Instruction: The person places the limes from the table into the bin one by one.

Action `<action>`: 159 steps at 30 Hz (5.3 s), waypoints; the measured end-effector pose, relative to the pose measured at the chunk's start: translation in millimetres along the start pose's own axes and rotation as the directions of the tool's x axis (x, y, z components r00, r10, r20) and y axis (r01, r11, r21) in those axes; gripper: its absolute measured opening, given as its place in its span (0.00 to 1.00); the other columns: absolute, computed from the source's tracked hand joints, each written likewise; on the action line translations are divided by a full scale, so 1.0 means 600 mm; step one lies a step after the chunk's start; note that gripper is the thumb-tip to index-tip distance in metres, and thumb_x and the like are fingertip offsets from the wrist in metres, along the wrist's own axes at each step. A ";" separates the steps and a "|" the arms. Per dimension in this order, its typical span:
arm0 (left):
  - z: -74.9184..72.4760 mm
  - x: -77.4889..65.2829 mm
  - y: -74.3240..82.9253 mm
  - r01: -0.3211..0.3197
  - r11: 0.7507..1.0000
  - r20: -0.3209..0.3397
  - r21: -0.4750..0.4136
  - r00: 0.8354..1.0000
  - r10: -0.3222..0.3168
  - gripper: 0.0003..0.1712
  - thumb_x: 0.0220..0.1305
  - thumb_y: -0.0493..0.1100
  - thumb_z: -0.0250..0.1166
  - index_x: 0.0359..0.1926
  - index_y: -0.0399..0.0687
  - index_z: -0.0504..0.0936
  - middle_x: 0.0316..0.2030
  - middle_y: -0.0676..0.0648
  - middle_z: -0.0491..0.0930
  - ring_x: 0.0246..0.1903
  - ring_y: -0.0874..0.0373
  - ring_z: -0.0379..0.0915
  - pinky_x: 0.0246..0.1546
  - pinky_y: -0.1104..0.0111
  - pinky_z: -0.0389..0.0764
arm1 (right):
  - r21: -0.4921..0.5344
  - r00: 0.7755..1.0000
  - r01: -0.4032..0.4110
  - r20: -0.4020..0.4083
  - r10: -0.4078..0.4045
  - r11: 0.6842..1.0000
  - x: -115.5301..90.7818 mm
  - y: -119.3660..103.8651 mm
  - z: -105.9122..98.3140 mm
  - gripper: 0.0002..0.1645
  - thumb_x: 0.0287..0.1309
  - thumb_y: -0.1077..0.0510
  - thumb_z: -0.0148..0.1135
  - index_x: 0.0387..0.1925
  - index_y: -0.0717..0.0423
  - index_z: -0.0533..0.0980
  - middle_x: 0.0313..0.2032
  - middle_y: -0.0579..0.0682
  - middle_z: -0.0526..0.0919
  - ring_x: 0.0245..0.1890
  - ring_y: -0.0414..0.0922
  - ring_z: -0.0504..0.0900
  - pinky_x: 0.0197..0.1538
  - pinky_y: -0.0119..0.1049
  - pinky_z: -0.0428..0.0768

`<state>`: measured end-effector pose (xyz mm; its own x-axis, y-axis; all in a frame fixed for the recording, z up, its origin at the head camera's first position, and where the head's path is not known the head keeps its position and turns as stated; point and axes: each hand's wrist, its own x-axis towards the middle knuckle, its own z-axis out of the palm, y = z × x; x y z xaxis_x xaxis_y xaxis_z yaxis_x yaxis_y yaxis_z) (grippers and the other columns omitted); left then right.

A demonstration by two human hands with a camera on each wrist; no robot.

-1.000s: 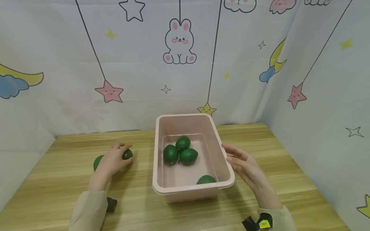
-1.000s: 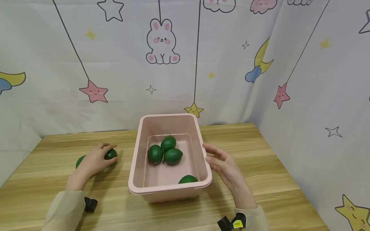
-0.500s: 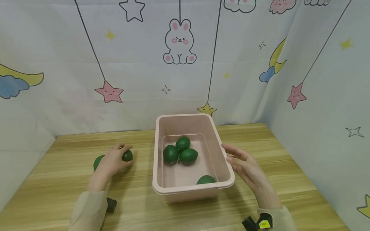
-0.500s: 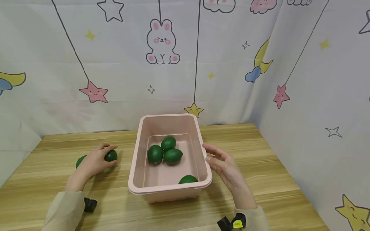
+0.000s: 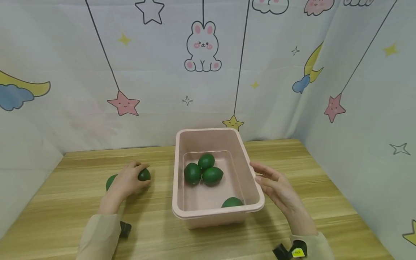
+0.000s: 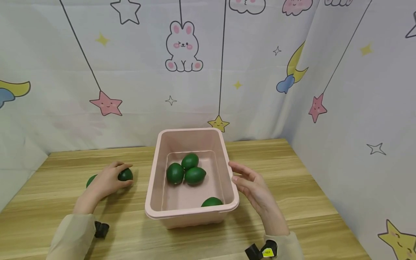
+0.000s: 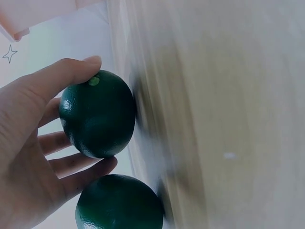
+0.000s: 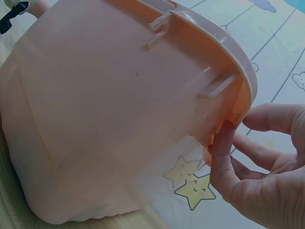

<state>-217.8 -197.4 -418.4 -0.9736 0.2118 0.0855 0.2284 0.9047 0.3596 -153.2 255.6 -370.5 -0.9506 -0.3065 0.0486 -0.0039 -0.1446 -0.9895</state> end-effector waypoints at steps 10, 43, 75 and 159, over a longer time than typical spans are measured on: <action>-0.001 -0.001 0.002 -0.019 1.000 0.001 -0.004 1.000 0.019 0.35 0.57 0.48 0.69 0.63 0.41 0.72 0.59 0.31 0.69 0.57 0.28 0.66 0.50 0.40 0.75 | 0.006 1.000 0.000 0.000 0.000 1.000 0.000 0.000 0.001 0.28 0.65 0.66 0.52 0.66 0.60 0.65 0.57 0.43 0.75 0.54 0.38 0.78 0.55 0.31 0.79; -0.043 -0.008 0.051 -0.065 0.998 -0.062 0.010 0.996 0.065 0.35 0.57 0.49 0.69 0.64 0.42 0.72 0.59 0.33 0.69 0.57 0.32 0.67 0.49 0.40 0.76 | -0.002 1.000 -0.015 -0.007 0.015 1.000 0.005 0.003 -0.002 0.29 0.65 0.66 0.52 0.67 0.63 0.62 0.58 0.44 0.74 0.54 0.38 0.78 0.56 0.32 0.79; -0.087 -0.012 0.111 -0.163 0.983 -0.154 0.089 0.972 0.176 0.35 0.55 0.49 0.69 0.63 0.46 0.72 0.58 0.33 0.70 0.52 0.35 0.72 0.43 0.45 0.81 | 0.005 1.000 -0.014 -0.008 0.014 1.000 0.003 0.004 -0.003 0.28 0.65 0.66 0.52 0.67 0.61 0.64 0.58 0.45 0.74 0.54 0.39 0.78 0.56 0.32 0.79; -0.139 -0.009 0.239 -0.441 0.885 -0.073 0.149 0.888 0.455 0.30 0.55 0.53 0.70 0.59 0.54 0.76 0.57 0.44 0.74 0.55 0.46 0.71 0.51 0.51 0.79 | 0.004 1.000 -0.008 -0.013 0.008 1.000 0.000 -0.002 0.002 0.28 0.65 0.65 0.53 0.66 0.60 0.65 0.57 0.43 0.75 0.54 0.39 0.78 0.56 0.31 0.79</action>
<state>-179.6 -99.7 -289.8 -0.7600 0.5728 0.3070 0.6317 0.7620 0.1421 -152.8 254.6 -369.2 -0.9544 -0.2958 0.0393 0.0045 -0.1457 -0.9893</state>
